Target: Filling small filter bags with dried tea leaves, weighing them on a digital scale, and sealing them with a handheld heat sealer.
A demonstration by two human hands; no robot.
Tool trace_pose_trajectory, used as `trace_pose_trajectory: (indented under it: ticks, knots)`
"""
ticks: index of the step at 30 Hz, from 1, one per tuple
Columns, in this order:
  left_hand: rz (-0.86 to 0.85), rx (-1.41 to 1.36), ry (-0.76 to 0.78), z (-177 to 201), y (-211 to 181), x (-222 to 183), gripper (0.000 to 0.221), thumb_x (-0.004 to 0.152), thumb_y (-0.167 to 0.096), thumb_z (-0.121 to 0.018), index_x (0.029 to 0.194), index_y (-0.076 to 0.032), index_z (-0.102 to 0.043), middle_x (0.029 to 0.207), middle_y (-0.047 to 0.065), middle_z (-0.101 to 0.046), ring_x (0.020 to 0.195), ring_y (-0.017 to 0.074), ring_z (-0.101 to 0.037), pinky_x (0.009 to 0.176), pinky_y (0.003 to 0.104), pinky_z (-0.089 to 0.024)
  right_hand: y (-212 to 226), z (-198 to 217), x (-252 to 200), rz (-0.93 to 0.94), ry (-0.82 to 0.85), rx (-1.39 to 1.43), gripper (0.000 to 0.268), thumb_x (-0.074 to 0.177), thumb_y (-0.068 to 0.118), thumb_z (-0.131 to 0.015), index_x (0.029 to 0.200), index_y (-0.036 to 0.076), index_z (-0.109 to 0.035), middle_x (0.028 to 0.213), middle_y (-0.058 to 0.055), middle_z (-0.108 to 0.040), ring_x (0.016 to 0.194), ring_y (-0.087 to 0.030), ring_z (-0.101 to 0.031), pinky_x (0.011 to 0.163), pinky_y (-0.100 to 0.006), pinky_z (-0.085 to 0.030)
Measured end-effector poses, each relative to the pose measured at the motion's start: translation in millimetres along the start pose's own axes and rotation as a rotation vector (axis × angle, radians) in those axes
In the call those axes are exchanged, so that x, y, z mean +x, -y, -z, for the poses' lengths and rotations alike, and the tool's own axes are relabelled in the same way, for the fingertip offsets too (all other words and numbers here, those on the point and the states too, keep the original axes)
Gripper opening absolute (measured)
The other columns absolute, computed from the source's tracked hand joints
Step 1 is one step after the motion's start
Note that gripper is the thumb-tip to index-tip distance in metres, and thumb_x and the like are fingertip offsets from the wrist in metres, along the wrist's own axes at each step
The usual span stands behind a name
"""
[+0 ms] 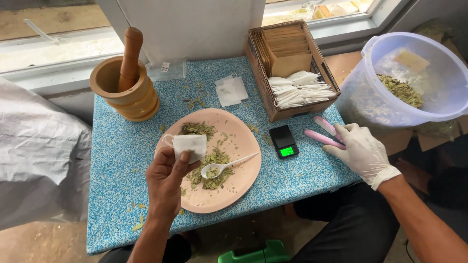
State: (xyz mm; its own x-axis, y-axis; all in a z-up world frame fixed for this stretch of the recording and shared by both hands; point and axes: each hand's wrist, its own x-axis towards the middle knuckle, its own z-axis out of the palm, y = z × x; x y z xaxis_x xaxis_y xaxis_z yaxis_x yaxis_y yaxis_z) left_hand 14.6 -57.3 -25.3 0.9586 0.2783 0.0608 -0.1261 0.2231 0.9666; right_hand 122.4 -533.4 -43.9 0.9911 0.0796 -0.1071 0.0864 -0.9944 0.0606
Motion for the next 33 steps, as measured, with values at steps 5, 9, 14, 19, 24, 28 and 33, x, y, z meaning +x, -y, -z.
trace_pose_trajectory:
  ticks: [5, 9, 14, 19, 24, 28, 33]
  knots:
    - [0.004, -0.027, 0.017, 0, 0, -1, 0.03, 0.102, -0.02, -0.077, 0.123, 0.002, -0.074, 0.12, 0.02, -0.083, 0.112, 0.0332, -0.084, 0.093, 0.043, -0.076, 13, 41, -21, -0.055, 0.034, 0.25, 0.053, 0.098, 0.057, -0.069, 0.142, 0.027, -0.068, 0.133, -0.006, -0.068, 0.123, -0.032, -0.07, 0.102, -0.05, -0.054]
    - [0.031, -0.082, 0.071, 0, -3, 0, 0.019, 0.101, -0.016, -0.079, 0.112, -0.002, -0.072, 0.12, 0.02, -0.083, 0.116, 0.0347, -0.084, 0.099, 0.044, -0.076, 62, 122, -47, -0.188, 0.19, 0.497, 0.06, 0.1, 0.043, -0.068, 0.158, 0.03, -0.065, 0.136, -0.001, -0.078, 0.115, -0.023, -0.074, 0.106, -0.04, -0.05]
    - [0.042, -0.127, 0.106, -2, 4, -1, 0.02, 0.101, -0.018, -0.08, 0.112, -0.003, -0.072, 0.113, 0.016, -0.082, 0.111, 0.0303, -0.083, 0.099, 0.044, -0.076, 136, 176, -47, 0.03, 0.366, 0.411, 0.053, 0.098, 0.051, -0.068, 0.15, 0.042, -0.072, 0.107, 0.01, -0.089, 0.087, -0.014, -0.081, 0.085, -0.031, -0.057]
    - [0.061, -0.204, 0.152, -5, 6, -4, 0.018, 0.101, -0.019, -0.082, 0.107, -0.007, -0.07, 0.103, 0.012, -0.084, 0.103, 0.0231, -0.083, 0.101, 0.044, -0.074, 188, 163, -32, 0.317, 0.36, 0.343, 0.059, 0.094, 0.064, -0.065, 0.151, 0.047, -0.067, 0.112, 0.016, -0.089, 0.099, -0.011, -0.084, 0.092, -0.03, -0.056]
    - [0.091, -0.233, 0.209, -2, 16, -6, 0.018, 0.1, -0.013, -0.084, 0.113, -0.006, -0.072, 0.105, 0.009, -0.081, 0.101, 0.0193, -0.077, 0.089, 0.034, -0.068, 211, 135, -16, 0.541, 0.277, 0.516, 0.07, 0.094, 0.059, -0.07, 0.16, 0.036, -0.063, 0.122, 0.01, -0.085, 0.104, -0.014, -0.08, 0.093, -0.032, -0.056]
    - [0.116, -0.237, 0.217, -2, 19, -4, 0.021, 0.099, -0.013, -0.085, 0.113, -0.005, -0.072, 0.111, 0.012, -0.081, 0.108, 0.0212, -0.078, 0.093, 0.035, -0.068, 215, 120, -8, 0.639, 0.209, 0.497, 0.066, 0.097, 0.058, -0.069, 0.158, 0.034, -0.062, 0.122, 0.008, -0.084, 0.099, -0.019, -0.081, 0.088, -0.035, -0.057]
    - [0.132, -0.23, 0.246, -9, 19, -2, 0.022, 0.102, -0.017, -0.082, 0.116, -0.002, -0.073, 0.112, 0.014, -0.08, 0.113, 0.0254, -0.08, 0.103, 0.038, -0.072, 214, 115, 0, 0.687, 0.161, 0.54, 0.058, 0.099, 0.053, -0.07, 0.153, 0.031, -0.067, 0.126, 0.007, -0.086, 0.104, -0.019, -0.082, 0.09, -0.036, -0.057]
